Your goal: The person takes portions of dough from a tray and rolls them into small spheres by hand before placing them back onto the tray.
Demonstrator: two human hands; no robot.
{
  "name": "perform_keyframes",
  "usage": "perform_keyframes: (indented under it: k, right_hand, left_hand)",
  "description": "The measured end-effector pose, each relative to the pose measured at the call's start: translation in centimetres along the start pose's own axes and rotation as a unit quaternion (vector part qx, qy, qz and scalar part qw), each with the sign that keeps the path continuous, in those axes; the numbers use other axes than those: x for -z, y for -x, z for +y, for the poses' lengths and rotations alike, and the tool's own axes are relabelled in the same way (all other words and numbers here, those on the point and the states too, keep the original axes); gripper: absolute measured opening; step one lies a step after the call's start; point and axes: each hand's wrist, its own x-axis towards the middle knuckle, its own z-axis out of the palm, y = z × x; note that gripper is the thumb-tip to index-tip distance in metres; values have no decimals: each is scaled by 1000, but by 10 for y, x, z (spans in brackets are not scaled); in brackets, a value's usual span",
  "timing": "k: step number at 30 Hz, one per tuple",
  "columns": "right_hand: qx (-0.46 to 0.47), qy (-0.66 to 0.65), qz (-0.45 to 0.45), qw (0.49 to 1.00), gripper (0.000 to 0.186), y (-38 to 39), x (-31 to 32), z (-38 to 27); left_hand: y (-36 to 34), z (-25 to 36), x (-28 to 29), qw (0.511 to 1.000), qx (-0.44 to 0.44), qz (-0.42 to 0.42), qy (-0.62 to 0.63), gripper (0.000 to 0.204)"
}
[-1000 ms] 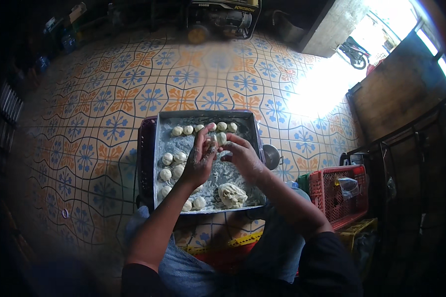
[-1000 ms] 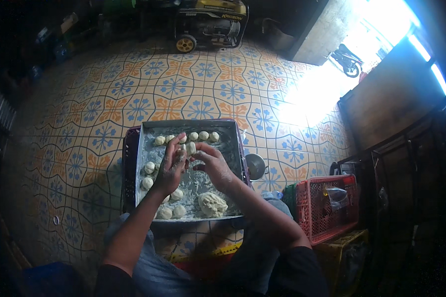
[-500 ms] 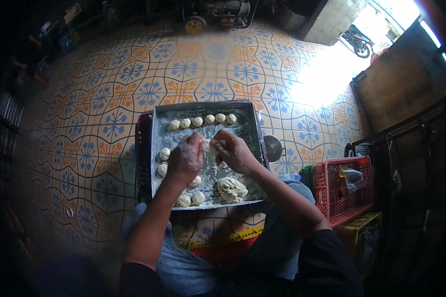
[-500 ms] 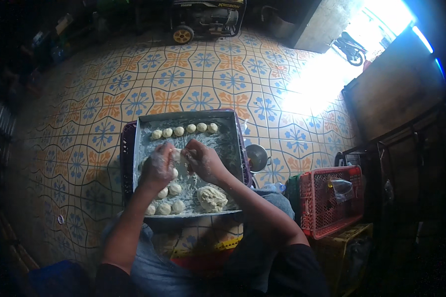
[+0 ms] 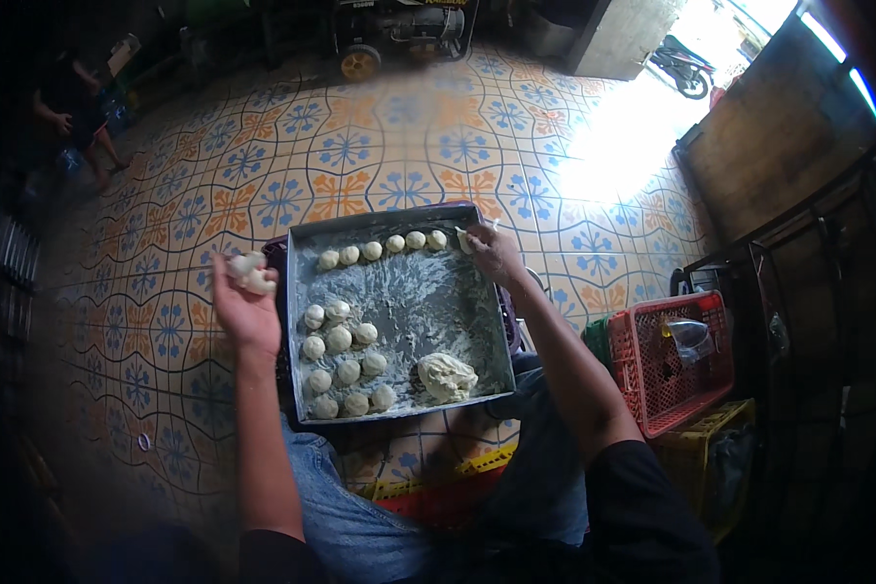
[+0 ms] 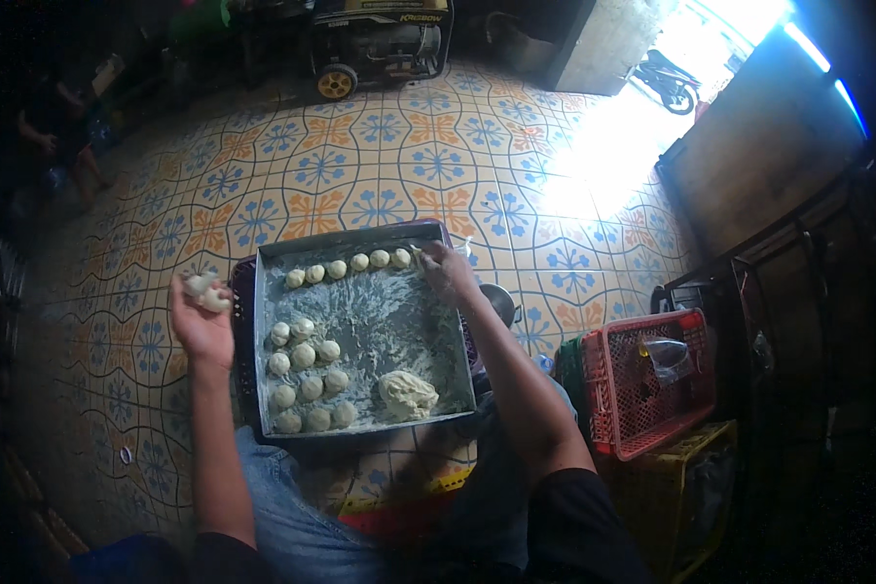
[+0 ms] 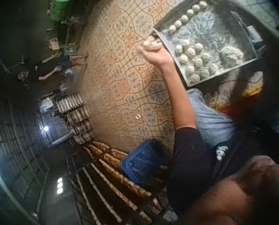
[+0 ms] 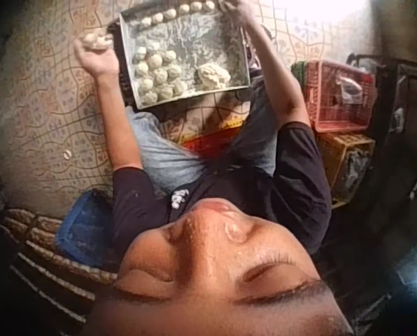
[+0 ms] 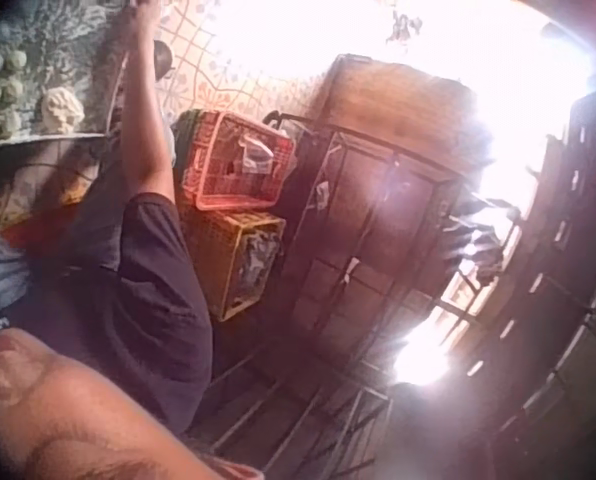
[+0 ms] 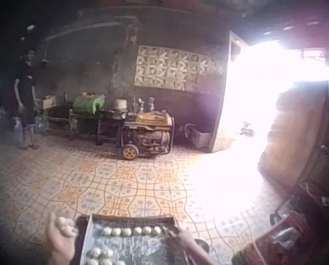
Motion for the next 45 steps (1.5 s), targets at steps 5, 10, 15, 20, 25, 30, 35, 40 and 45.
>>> perform_keyframes:
  k: [5,10,15,20,25,30,35,40,45]
  right_hand:
    - [47,186,-79,978,18,2,-21,11]
    - [-53,184,-16,981,24,-5,-31,26]
    - [-127,199,19,972,40,-5,-34,17]
    - [-194,-549,-223,782,65,38,-68,-85]
    - [-210,-776,-270,529,77,92,-76,-154]
    - [-216,-659,-220,686,61,116,-75,-162]
    - [1,-841,-206,500,51,118,-106,-114]
    - [-238,-662,-187,685,51,146,-31,-163]
    - [166,-297,11,940,64,100,-22,-153]
  left_hand:
    - [29,-30,-18,995,60,7,-74,15]
    - [48,-39,-36,983,116,-84,-111,18]
    - [46,-52,-21,978,162,-131,-33,18]
    - [63,-78,-26,967,128,-184,-116,43]
    - [89,-104,-40,867,-45,-290,-403,40]
    - [63,-79,-47,636,-289,-315,-643,40]
    - [84,-97,-51,635,-234,-505,-536,48]
    - [59,-75,-44,698,-242,-387,-552,52]
    - [126,-114,-60,943,113,-292,-112,66]
